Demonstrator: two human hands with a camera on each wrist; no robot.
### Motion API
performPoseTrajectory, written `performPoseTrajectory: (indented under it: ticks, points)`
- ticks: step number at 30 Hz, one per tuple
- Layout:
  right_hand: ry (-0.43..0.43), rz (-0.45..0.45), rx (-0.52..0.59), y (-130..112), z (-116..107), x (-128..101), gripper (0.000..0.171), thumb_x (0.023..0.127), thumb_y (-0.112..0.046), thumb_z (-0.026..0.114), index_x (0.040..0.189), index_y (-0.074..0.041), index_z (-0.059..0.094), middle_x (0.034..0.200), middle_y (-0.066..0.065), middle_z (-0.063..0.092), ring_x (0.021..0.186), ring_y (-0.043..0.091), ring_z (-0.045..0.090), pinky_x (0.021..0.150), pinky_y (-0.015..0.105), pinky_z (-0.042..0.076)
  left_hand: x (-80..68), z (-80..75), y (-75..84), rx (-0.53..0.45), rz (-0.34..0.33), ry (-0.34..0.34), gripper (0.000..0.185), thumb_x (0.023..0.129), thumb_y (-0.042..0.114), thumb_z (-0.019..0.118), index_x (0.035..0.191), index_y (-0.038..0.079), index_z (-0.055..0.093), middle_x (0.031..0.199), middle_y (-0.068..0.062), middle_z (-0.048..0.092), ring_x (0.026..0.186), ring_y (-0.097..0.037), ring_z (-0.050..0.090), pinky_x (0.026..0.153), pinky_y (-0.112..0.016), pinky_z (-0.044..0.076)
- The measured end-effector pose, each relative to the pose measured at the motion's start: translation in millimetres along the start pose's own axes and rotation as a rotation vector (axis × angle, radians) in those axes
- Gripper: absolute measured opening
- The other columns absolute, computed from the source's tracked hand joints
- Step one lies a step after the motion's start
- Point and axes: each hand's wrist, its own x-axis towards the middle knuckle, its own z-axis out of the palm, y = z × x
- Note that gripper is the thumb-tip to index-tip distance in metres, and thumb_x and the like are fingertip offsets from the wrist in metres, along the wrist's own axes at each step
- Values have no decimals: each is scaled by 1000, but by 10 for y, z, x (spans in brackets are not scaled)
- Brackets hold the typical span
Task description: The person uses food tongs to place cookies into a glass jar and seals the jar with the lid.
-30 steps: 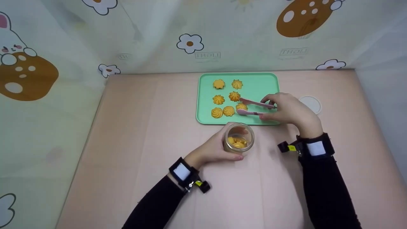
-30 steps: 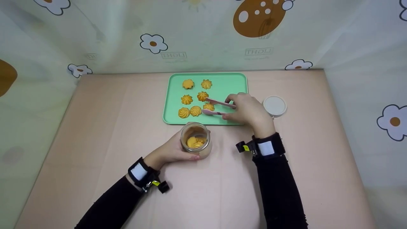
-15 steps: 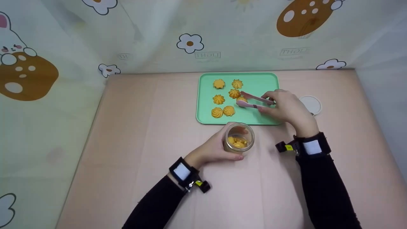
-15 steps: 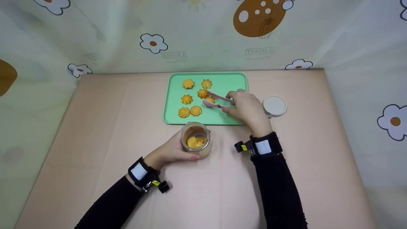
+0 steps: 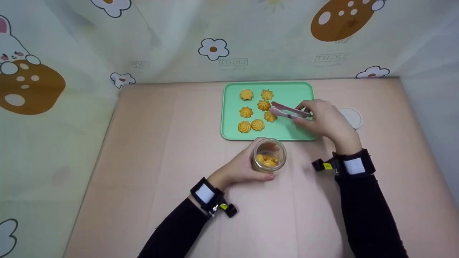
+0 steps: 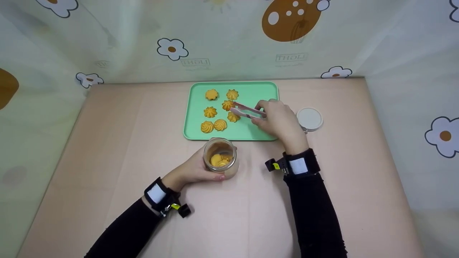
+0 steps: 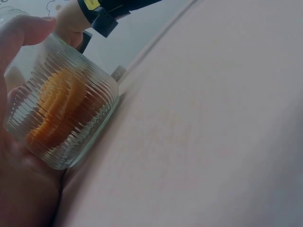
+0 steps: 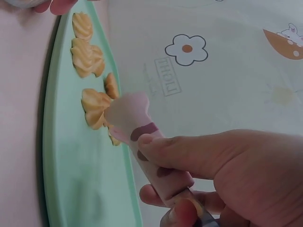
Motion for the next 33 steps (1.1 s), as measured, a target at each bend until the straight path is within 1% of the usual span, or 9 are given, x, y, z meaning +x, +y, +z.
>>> performPoseTrajectory:
  ticks: [8, 11, 18, 24, 28, 33]
  points:
    - [-19, 48, -28, -71, -26, -34, 51, 97, -34, 84, 132, 0, 71, 112, 21, 73, 103, 39, 67, 87, 58, 54, -3, 0, 7, -6, -4, 0, 92, 79, 14, 99, 155, 27, 49, 149, 5, 61, 143, -20, 53, 127, -40, 38]
    - [-30, 49, -49, -96, -10, -41, 51, 97, -35, 84, 132, 0, 72, 110, 21, 73, 102, 38, 66, 86, 58, 54, -5, 0, 12, 1, -5, 4, 92, 79, 15, 99, 155, 26, 49, 148, 5, 62, 143, -20, 54, 127, -40, 38]
    - [-103, 69, -65, -128, 39, -30, 47, 94, -32, 85, 129, -1, 73, 109, 19, 76, 93, 34, 66, 79, 52, 54, -1, 1, 23, 18, -12, 9, 92, 77, 15, 99, 155, 23, 49, 148, 4, 61, 142, -17, 54, 127, -39, 38]
    - [-89, 58, -64, -121, 62, -5, 43, 97, -29, 82, 129, -1, 73, 109, 19, 76, 99, 37, 68, 84, 58, 56, 7, 2, 14, 26, -2, 6, 93, 78, 14, 99, 155, 22, 48, 149, 4, 61, 142, -17, 54, 127, -39, 38]
    - [-75, 33, -53, -94, 72, -1, 42, 99, -28, 81, 130, -1, 73, 112, 19, 75, 103, 38, 68, 88, 59, 55, 4, 2, 12, 16, -1, 8, 93, 78, 12, 99, 155, 23, 48, 149, 4, 61, 143, -17, 53, 127, -40, 38]
    - [-54, 0, -53, -57, 63, -14, 42, 100, -27, 80, 132, 0, 72, 114, 21, 73, 104, 39, 66, 89, 59, 55, 2, 3, 17, 18, -2, 4, 93, 78, 12, 99, 155, 25, 49, 149, 5, 61, 143, -17, 53, 127, -40, 38]
